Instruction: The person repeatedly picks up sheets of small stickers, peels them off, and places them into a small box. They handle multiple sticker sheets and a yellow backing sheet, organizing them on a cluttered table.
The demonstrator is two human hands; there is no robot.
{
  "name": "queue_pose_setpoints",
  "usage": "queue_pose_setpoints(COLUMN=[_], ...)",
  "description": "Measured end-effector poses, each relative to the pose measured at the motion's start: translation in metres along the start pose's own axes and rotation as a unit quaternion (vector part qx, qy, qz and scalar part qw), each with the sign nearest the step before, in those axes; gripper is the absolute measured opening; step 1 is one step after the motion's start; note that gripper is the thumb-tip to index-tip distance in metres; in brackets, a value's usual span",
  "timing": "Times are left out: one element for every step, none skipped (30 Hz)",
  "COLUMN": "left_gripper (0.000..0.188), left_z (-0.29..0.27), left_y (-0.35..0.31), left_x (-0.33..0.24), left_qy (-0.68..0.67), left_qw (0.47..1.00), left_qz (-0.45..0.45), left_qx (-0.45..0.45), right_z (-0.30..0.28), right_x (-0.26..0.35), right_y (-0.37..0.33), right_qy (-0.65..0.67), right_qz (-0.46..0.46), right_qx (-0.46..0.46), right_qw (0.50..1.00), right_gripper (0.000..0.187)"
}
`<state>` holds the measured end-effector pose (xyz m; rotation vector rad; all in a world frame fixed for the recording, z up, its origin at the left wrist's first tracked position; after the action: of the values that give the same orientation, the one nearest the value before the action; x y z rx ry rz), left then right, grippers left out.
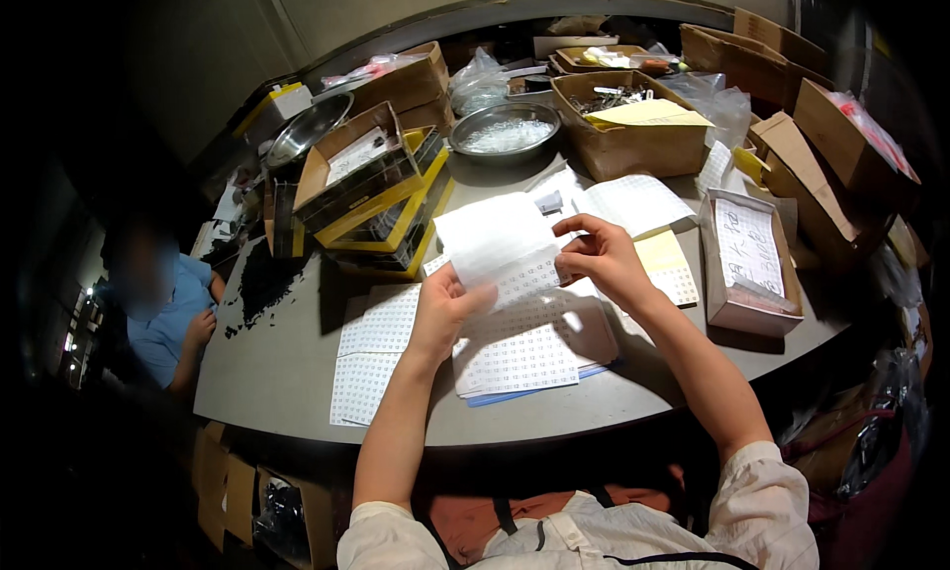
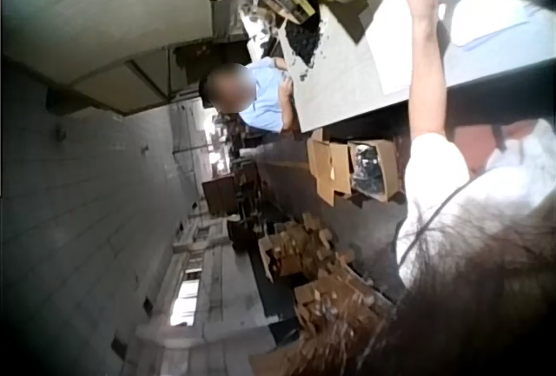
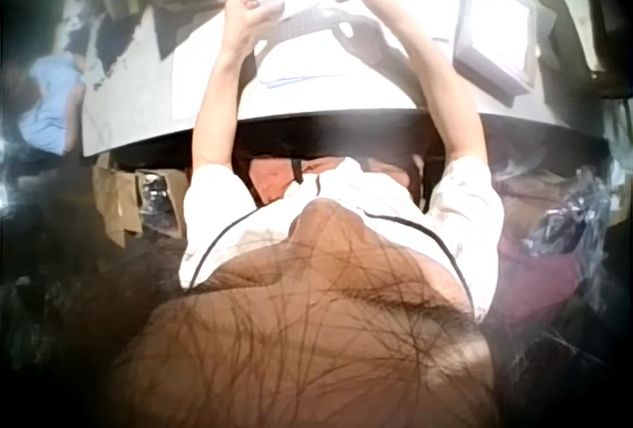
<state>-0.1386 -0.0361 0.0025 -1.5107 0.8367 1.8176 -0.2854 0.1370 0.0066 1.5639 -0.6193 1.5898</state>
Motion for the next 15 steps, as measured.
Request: queue_pose_setpoints(left_gripper=[0.033,0.036,0.035,0.034,0.033,0.029,0.025,0.024,0.023,0.024,0.025,0.026,0.027,0.028,0.029], left_z=[0.004,0.003,0.0,-0.006,-0.008,-0.012,-0.011,-0.009,-0.008,-0.012,-0.014,-0.015,-0.014,-0.013,-0.012], left_y=[0.0,0.003,0.005,0.005,0.007,0.01,0.014,0.014,0.013,0.015,0.016,0.016,0.016,0.016,0.017], left_x=[0.001,0.006,0.007,0.01,0.013,0.015,0.013,0.013,0.012,0.015,0.015,0.014,0.015,0.016,0.016], left_qy=[-0.015,-0.018,-0.019,-0.018,-0.022,-0.008,-0.019,-0.018,-0.017,-0.013,-0.013,-0.014,-0.018,-0.018,-0.018], left_qw=[1.0,1.0,1.0,0.999,0.999,0.999,0.999,0.999,0.998,0.999,0.999,0.999,0.999,0.999,0.999], left_qz=[0.003,-0.004,0.0,0.001,0.0,0.001,0.005,-0.001,-0.006,-0.009,-0.006,-0.002,0.001,0.002,0.003], left_qx=[0.003,0.003,-0.014,-0.033,-0.046,-0.046,-0.041,-0.048,-0.055,-0.038,-0.04,-0.043,-0.046,-0.04,-0.035], right_z=[-0.003,-0.007,-0.011,-0.012,-0.024,-0.036,-0.046,-0.056,-0.069,-0.072,-0.074,-0.074,-0.076,-0.079,-0.081], right_x=[0.0,-0.003,-0.003,0.007,0.016,0.025,0.037,0.044,0.045,0.052,0.055,0.055,0.055,0.054,0.052], right_y=[0.001,0.003,0.006,0.006,0.01,0.013,0.018,0.018,0.017,0.011,0.002,-0.007,-0.018,-0.03,-0.04], right_qy=[-0.016,-0.032,-0.047,-0.089,-0.143,-0.141,-0.141,-0.12,-0.18,-0.239,-0.296,-0.321,-0.334,-0.342,-0.347], right_qz=[-0.006,-0.012,-0.017,-0.057,-0.121,-0.156,-0.196,-0.134,-0.149,-0.154,-0.157,-0.189,-0.206,-0.283,-0.358], right_qx=[0.002,0.004,0.005,-0.008,-0.027,-0.053,-0.071,-0.052,-0.063,-0.065,-0.065,-0.05,-0.041,-0.03,-0.018], right_qw=[1.0,0.999,0.999,0.994,0.982,0.976,0.968,0.982,0.97,0.957,0.94,0.927,0.919,0.896,0.867], right_gripper=[0.033,0.033,0.032,0.031,0.03,0.03,0.03,0.028,0.028,0.029,0.029,0.03,0.026,0.024,0.023])
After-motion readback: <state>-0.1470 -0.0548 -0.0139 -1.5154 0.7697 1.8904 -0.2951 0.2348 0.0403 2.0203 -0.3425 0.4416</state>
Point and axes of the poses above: each hand's wrist, its own y-axis towards the middle knuckle, its own z-axis out of the palm, x = y × z, the point moved 7 cm from there along y, towards the middle knuckle, and after that the axes turned 15 degrees about -x, right-handed, at the moved point
